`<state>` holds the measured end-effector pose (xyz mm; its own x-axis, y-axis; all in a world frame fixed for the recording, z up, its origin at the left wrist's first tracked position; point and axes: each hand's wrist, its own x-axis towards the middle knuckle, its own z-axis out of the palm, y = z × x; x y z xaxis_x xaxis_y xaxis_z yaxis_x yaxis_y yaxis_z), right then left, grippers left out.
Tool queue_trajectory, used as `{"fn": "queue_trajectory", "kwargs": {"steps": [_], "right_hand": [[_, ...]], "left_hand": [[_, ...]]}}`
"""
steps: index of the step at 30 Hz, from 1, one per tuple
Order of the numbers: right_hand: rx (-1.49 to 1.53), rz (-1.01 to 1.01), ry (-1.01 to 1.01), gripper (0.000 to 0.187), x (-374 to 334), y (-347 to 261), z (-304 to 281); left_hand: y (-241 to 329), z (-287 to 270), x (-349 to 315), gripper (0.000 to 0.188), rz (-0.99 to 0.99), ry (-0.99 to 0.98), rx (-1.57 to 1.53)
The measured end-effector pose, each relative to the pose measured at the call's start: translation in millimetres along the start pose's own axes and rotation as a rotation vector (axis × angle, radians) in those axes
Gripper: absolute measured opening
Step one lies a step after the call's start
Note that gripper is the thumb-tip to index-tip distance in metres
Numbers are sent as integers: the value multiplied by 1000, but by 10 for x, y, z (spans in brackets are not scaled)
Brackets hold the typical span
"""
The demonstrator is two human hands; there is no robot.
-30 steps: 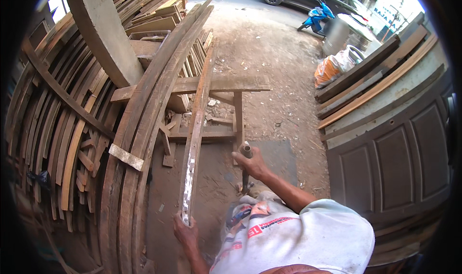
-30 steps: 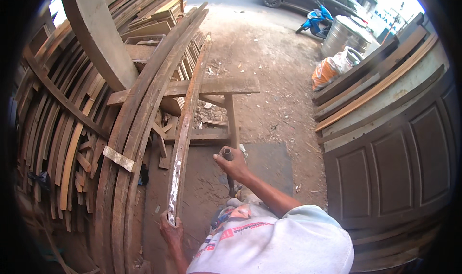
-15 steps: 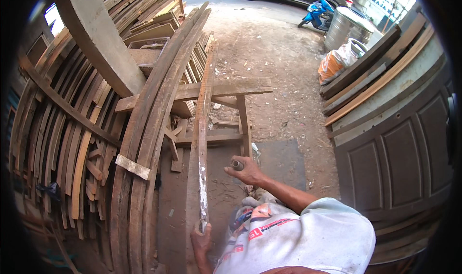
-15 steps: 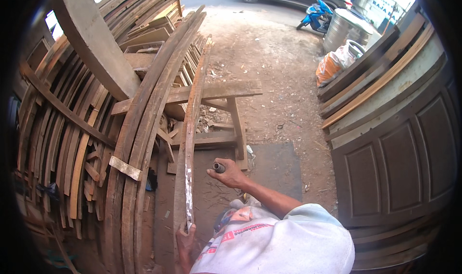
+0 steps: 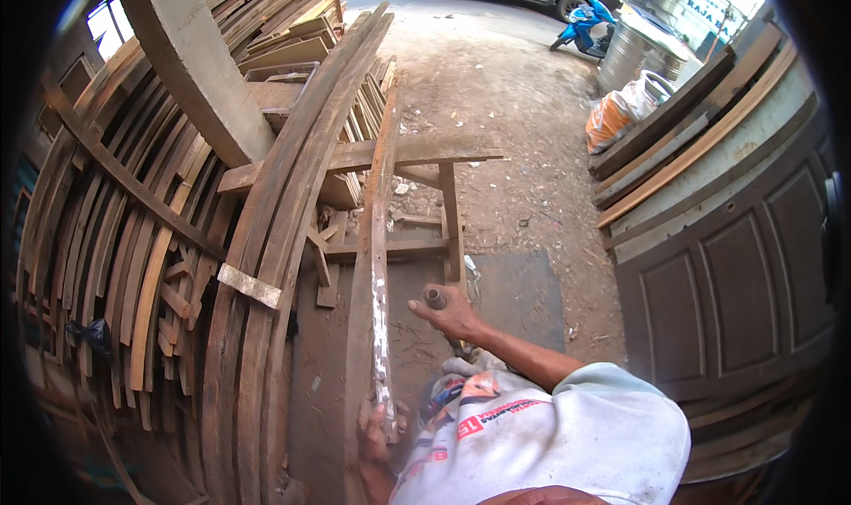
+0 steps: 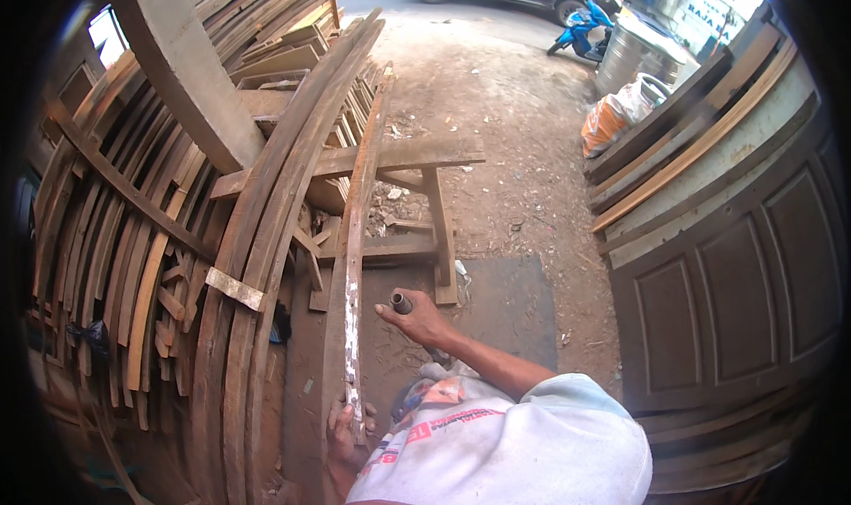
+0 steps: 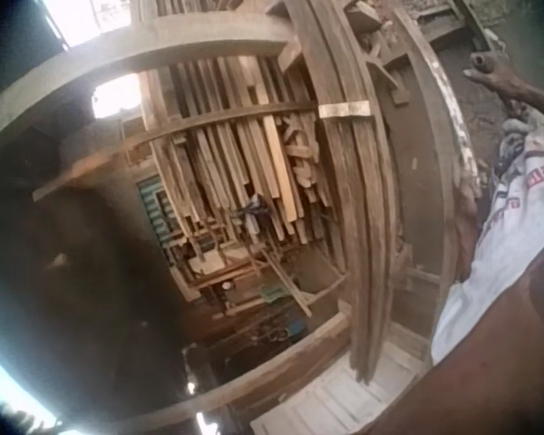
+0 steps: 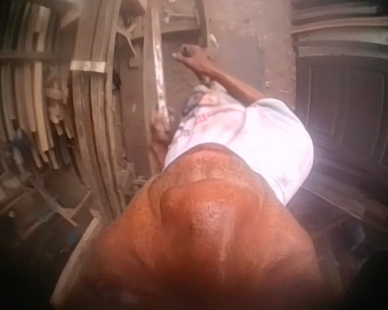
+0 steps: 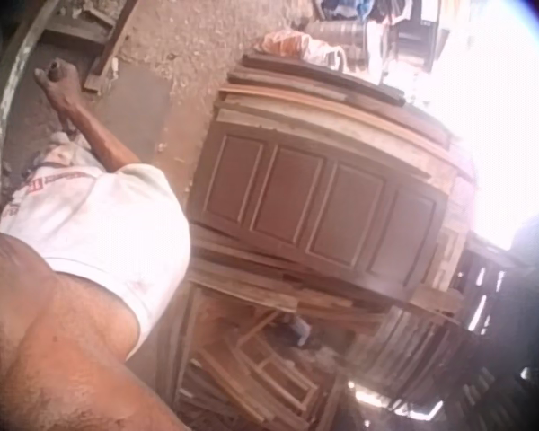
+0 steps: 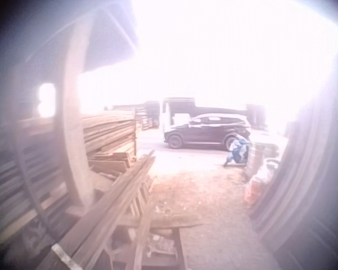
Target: The person uses a hammer to chip and scrape paint off a long wooden plank. They repeatedly strike the surface and scrape away the loosened paint, working along the length of the plank.
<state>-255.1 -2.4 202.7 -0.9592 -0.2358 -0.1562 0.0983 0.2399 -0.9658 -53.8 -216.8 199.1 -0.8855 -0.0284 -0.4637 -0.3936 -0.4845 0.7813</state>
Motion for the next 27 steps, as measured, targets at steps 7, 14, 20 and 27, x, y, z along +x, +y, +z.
{"fn": "queue_trajectory", "kwargs": {"steps": [7,14,20,27], "right_hand": [[67,-50,28,45,-139,-151,34],[172,-151,184,30,-364,-662,-129],[562,-697,86,34,-811,-1269,-422],[325,-871,22,26,-712,-1306,-410]], "left_hand": [[11,-76,47,39,-149,-19,-95],[82,40,86,34,-72,15,-171],[134,330,324,33,-70,-32,-149],[69,375,325,34,-56,-1,-139]]}}
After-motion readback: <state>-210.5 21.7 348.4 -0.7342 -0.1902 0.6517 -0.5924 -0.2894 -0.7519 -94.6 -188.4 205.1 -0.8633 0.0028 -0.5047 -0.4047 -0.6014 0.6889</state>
